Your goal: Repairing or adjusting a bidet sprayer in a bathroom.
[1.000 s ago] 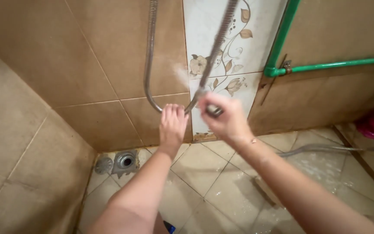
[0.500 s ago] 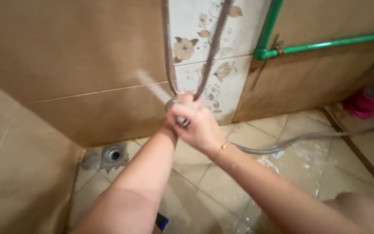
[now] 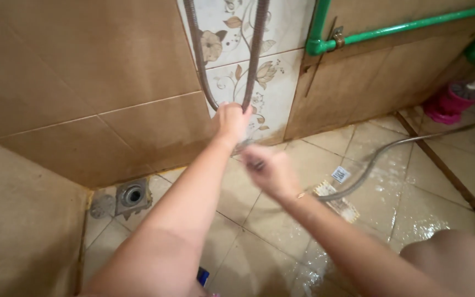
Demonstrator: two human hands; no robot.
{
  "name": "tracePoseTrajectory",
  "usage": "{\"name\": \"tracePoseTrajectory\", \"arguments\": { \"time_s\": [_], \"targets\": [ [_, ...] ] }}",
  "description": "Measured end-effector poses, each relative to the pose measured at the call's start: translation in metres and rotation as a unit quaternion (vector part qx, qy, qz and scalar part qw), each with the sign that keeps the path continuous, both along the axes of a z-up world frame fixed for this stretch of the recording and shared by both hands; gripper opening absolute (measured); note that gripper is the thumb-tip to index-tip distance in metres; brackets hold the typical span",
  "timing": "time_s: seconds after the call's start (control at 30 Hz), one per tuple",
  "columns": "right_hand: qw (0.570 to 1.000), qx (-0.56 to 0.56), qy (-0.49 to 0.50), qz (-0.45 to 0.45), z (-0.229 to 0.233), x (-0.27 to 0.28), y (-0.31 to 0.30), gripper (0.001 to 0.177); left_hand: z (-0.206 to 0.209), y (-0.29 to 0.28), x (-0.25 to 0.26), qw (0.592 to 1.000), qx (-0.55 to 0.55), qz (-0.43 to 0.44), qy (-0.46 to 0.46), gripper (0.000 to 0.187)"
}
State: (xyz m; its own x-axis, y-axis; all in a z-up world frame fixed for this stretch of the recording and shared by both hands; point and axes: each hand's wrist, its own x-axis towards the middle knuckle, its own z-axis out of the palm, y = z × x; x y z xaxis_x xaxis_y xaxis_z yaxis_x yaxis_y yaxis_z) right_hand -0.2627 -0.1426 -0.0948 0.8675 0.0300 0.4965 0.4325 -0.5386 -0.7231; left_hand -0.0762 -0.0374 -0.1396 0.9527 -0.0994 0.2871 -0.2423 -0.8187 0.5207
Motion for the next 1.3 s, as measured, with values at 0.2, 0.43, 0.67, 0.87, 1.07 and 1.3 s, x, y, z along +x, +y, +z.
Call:
{"name": "tracePoseTrajectory", "arguments": {
  "time_s": [0.2,0.43,0.67,0.87,1.07,1.3],
  "targets": [
    [0.998,0.02,0.046,-0.039,-0.031,-0.007,-0.024,0.02,0.036,0.012,-0.023,1.0,0.013,0.005,0.021,0.03],
    [0.978,0.115,0.055,-0.166,-0.03,0.012,-0.06,0.012,0.028,0.007,-0.028,0.997,0.077,-0.005,0.025,0.034],
    [0.999,-0.03,-0.009,0.008,-0.023,-0.025,-0.007,0.016,-0.004,0.011,-0.018,0.985,0.152,-0.014,-0.086,0.041],
    [0.98,0.021,0.077,-0.183,-0.041,-0.025,-0.066,0.01,0.014,0.031,-0.04,0.985,0.142,0.004,-0.098,0.045],
    [0.989,0.023,0.053,-0.139,-0.035,-0.026,-0.034,0.016,0.002,0.02,-0.018,0.984,0.149,-0.012,-0.094,0.051],
    [0.989,0.037,0.125,-0.071,0.012,-0.045,-0.031,0.015,0.01,-0.017,-0.038,0.983,0.176,-0.045,-0.003,0.062]
  ]
}}
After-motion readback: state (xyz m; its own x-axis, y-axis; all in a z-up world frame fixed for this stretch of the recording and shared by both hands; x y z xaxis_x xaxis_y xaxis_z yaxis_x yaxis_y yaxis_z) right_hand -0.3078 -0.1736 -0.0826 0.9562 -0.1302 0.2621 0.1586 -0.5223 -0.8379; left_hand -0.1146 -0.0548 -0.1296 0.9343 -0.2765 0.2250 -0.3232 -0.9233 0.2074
